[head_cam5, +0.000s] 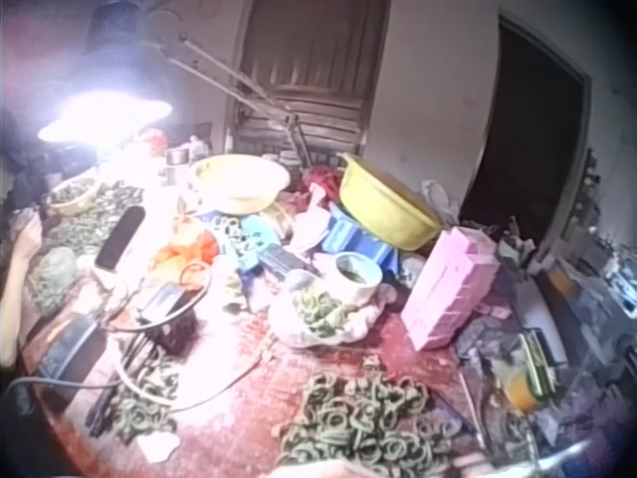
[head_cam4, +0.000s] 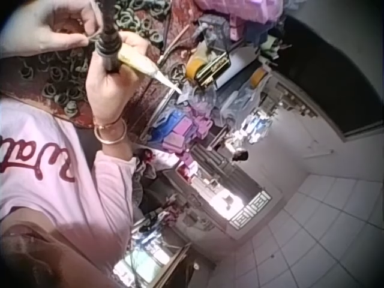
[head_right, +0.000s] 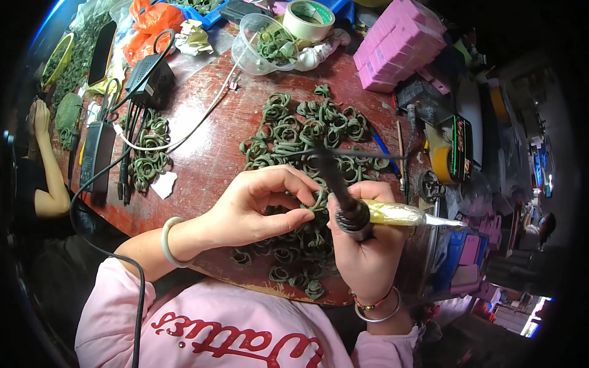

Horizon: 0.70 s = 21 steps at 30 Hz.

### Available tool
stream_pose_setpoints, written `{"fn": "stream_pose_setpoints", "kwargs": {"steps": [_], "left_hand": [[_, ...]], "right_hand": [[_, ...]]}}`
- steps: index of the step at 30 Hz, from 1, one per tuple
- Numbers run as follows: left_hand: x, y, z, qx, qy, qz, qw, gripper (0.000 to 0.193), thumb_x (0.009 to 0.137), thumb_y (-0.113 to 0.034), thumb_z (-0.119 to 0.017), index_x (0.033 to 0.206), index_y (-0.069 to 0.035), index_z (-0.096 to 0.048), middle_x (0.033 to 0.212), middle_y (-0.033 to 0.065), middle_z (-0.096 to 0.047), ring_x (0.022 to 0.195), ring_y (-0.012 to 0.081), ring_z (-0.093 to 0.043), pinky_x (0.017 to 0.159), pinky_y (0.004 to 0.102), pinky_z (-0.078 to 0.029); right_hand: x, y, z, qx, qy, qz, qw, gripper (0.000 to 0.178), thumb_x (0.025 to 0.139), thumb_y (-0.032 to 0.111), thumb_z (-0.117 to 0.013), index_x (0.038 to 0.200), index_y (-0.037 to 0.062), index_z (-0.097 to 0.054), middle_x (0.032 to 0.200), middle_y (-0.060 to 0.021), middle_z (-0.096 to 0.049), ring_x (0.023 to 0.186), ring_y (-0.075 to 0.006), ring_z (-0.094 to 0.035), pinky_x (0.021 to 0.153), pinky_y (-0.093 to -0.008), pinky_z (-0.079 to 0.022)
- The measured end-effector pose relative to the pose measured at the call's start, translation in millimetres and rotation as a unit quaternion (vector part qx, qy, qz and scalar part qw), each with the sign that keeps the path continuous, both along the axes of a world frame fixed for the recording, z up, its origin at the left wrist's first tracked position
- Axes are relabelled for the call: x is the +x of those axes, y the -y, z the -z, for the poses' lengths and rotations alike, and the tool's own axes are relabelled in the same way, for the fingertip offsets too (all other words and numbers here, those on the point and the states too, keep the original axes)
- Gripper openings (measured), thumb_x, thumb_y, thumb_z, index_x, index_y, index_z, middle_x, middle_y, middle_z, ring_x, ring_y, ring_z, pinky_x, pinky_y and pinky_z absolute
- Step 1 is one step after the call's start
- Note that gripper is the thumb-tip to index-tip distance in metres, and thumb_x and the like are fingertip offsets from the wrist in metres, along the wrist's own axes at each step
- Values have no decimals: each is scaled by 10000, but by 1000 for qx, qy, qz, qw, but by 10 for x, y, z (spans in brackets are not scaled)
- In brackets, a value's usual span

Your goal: The recorder uses a heated tool to shape and fuse wax flower components.

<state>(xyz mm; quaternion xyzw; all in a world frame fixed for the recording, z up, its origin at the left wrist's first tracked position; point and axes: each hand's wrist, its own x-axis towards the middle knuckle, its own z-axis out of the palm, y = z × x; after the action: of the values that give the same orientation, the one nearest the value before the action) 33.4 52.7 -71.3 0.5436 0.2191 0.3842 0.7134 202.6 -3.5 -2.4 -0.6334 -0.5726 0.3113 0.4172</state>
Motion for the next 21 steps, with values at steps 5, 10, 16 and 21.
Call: {"fn": "stream_pose_setpoints", "kwargs": {"steps": [5,10,16,21], "left_hand": [[-4,-5,27,17,-29,-19,999,140,846,16,-678,973,30,-621,1103,119,-592,1062,156,-584,879,284,-536],[4,0,8,10,-49,-25,998,140,850,27,-671,979,33,-616,1076,103,-602,1090,158,-580,899,291,-535],[-18,-21,-10,-11,-32,-18,999,145,867,17,-659,1003,30,-609,1080,89,-607,1062,148,-592,898,290,-532],[-39,-41,-20,-178,67,72,979,130,907,-30,-631,1027,11,-606,1028,70,-640,961,133,-622,856,282,-524]], "right_hand": [[-70,19,45,-3,-68,29,997,147,897,52,-640,943,17,-505,726,-16,-578,598,-59,-574,561,-204,-456],[-103,62,115,30,-53,37,997,143,911,75,-625,972,25,-506,691,-20,-596,554,-36,-508,507,-189,-381],[-30,48,-135,-24,-110,35,993,156,896,59,-647,983,-6,-534,807,-61,-630,630,-84,-621,576,-200,-481],[109,-68,-216,23,-85,56,995,216,857,118,-726,954,2,-571,711,-68,-666,614,-95,-625,568,-185,-460]]}}
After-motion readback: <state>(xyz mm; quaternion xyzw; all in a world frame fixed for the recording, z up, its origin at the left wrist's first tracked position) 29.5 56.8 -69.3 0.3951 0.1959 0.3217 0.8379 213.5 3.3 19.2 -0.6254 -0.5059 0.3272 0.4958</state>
